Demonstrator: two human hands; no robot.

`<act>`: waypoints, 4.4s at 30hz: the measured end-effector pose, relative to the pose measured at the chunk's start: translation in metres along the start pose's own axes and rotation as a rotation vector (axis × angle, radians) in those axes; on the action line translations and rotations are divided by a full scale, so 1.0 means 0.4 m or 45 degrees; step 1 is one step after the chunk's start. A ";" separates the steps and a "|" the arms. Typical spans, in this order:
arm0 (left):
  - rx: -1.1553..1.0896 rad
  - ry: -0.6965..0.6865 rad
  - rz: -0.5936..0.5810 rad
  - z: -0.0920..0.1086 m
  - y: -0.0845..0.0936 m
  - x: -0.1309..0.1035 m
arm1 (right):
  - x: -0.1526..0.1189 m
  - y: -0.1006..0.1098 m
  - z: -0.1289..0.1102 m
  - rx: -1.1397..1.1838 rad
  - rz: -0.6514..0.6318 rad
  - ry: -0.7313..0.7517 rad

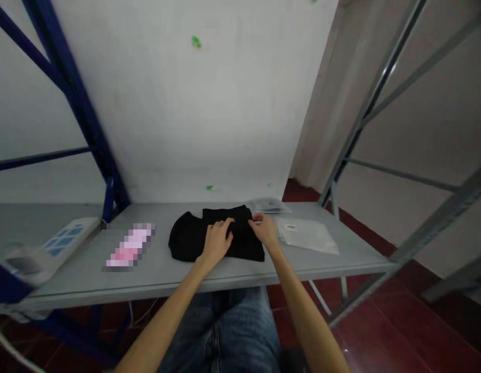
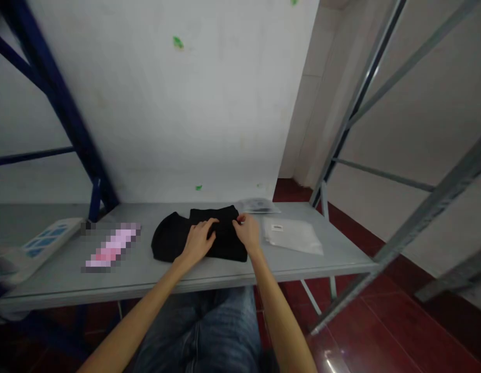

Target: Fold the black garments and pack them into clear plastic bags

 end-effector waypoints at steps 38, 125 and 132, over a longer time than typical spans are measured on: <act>0.232 -0.123 0.343 -0.093 0.075 -0.192 | -0.026 0.248 0.290 -0.462 -0.155 0.075; -0.348 -0.208 0.282 -0.105 0.097 -0.190 | -0.265 0.091 -0.176 -0.275 0.116 0.965; 0.002 -0.290 0.359 -0.040 0.156 -0.191 | -0.297 0.062 -0.207 -0.318 0.135 0.898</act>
Point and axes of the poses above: each hand's wrist, its own x-axis towards the middle knuckle, its own y-axis out of the back of the hand, z = x × y, the point moved 10 cm from there along x, towards the middle knuckle, and after that the axes turned 12 degrees about -y, right-handed, at the moved point
